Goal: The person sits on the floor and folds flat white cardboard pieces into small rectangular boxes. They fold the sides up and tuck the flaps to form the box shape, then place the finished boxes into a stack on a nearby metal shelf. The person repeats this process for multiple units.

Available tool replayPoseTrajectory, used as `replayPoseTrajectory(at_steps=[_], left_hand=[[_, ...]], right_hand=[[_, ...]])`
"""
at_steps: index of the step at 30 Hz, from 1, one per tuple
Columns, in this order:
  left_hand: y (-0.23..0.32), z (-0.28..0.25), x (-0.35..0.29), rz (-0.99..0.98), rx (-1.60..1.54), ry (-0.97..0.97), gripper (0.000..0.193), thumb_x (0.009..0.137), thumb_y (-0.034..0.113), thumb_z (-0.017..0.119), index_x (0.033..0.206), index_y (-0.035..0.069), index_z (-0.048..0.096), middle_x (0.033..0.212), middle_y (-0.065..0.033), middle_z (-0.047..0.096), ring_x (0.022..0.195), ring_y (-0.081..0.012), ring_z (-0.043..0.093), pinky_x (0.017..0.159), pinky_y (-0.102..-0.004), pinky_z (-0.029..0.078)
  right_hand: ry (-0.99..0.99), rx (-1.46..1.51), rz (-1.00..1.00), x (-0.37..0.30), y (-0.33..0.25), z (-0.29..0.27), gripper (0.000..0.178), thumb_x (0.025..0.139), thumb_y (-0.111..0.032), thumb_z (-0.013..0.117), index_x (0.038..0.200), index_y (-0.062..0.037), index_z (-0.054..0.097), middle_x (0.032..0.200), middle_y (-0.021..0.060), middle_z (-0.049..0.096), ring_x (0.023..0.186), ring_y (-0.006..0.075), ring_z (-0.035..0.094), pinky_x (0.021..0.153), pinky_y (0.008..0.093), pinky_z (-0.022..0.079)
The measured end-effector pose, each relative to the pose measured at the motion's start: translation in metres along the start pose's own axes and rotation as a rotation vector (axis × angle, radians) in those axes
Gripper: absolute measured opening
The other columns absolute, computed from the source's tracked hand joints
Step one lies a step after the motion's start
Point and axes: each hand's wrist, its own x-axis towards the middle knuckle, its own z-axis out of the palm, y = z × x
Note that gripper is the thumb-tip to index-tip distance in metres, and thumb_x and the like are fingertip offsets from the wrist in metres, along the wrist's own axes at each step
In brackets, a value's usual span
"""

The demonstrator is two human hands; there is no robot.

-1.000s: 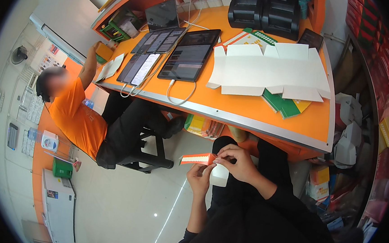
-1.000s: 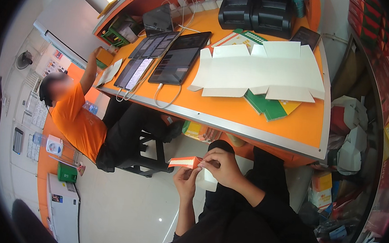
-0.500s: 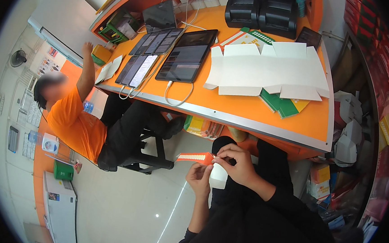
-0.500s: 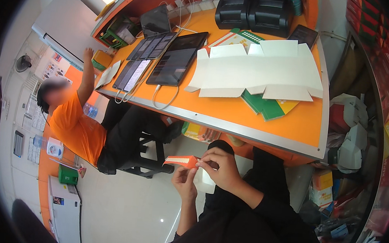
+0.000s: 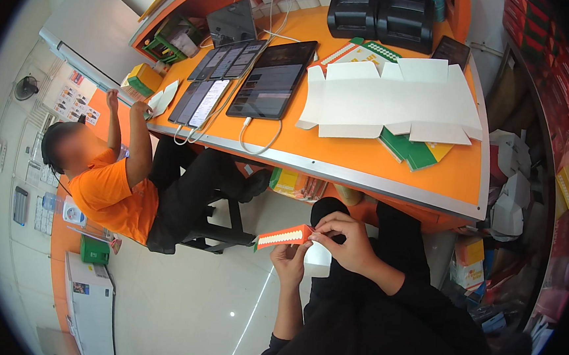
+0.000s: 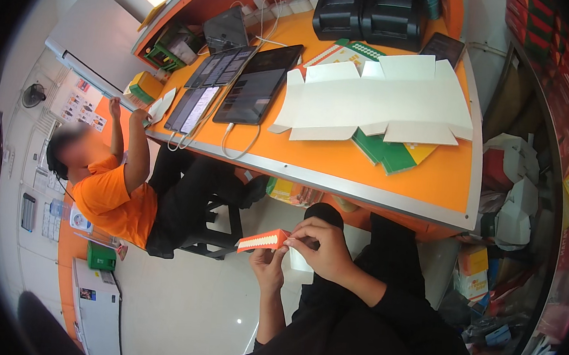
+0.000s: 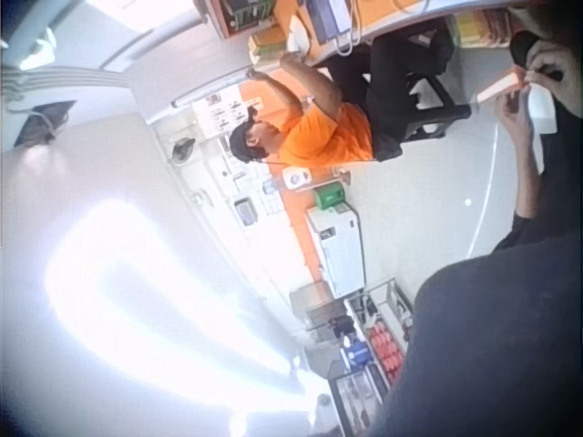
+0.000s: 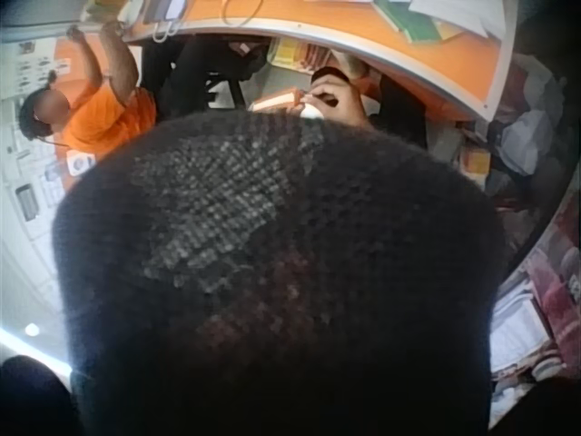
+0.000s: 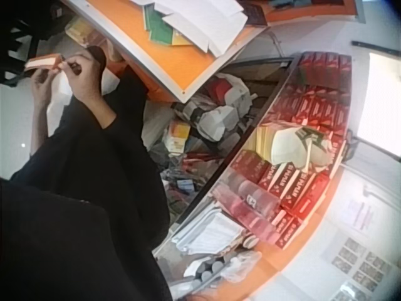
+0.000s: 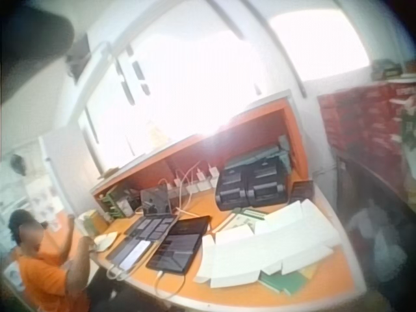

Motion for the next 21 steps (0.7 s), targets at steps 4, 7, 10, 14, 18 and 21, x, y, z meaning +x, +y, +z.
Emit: replayPoseTrajectory(at_steps=[4,7,10,14,18,21], left_hand=[[0.000,0.000,0.000,0.046,0.054,0.011,0.020,0.079,-0.011,0.069,0.097,-0.004,0.064,0.096,-0.0092,0.067,0.090,-0.0169,0.064,0.084,-0.0317,0.052],[-0.009,-0.007,-0.002,0.069,0.033,0.037,0.017,0.079,-0.012,0.069,0.093,-0.004,0.064,0.095,-0.0096,0.067,0.088,-0.0166,0.065,0.082,-0.0305,0.052],[-0.006,-0.005,-0.002,0.089,-0.014,0.096,0.016,0.078,-0.012,0.069,0.091,-0.004,0.064,0.094,-0.0100,0.067,0.087,-0.0165,0.065,0.081,-0.0297,0.053],[0.004,-0.006,-0.003,0.048,0.098,0.062,0.016,0.077,-0.012,0.070,0.090,-0.005,0.065,0.091,-0.0104,0.068,0.086,-0.0171,0.066,0.081,-0.0300,0.053],[0.010,-0.003,-0.006,0.073,0.213,0.058,0.017,0.075,-0.013,0.071,0.090,-0.006,0.065,0.090,-0.0112,0.068,0.085,-0.0175,0.067,0.082,-0.0306,0.054],[0.006,-0.003,-0.006,0.138,0.246,0.086,0.018,0.077,-0.013,0.070,0.092,-0.006,0.063,0.086,-0.0103,0.067,0.077,-0.0142,0.066,0.074,-0.0256,0.053]], right_hand=[[-0.001,-0.033,0.008,-0.005,-0.004,0.003,0.010,0.081,-0.003,0.073,0.086,0.0033,0.069,0.093,0.0088,0.064,0.082,0.0134,0.065,0.071,0.0238,0.054],[-0.048,-0.086,-0.068,-0.003,-0.006,0.000,0.011,0.080,-0.004,0.074,0.088,0.0027,0.070,0.093,0.0089,0.066,0.082,0.0133,0.065,0.071,0.0235,0.053],[-0.075,-0.103,-0.111,-0.003,-0.005,-0.003,0.011,0.080,-0.003,0.074,0.088,0.0026,0.071,0.093,0.0095,0.067,0.081,0.0140,0.066,0.071,0.0238,0.054],[0.025,0.082,-0.070,-0.005,0.001,0.003,0.010,0.079,-0.003,0.073,0.088,0.0024,0.070,0.091,0.0103,0.068,0.075,0.0173,0.068,0.067,0.0258,0.055],[0.017,0.002,-0.086,-0.005,-0.003,0.002,0.010,0.080,-0.001,0.072,0.087,0.0033,0.069,0.089,0.0108,0.067,0.076,0.0185,0.069,0.068,0.0261,0.056],[0.005,-0.094,-0.154,-0.008,-0.005,0.003,0.009,0.080,-0.002,0.072,0.087,0.0027,0.069,0.088,0.0103,0.067,0.077,0.0176,0.068,0.067,0.0266,0.054]])
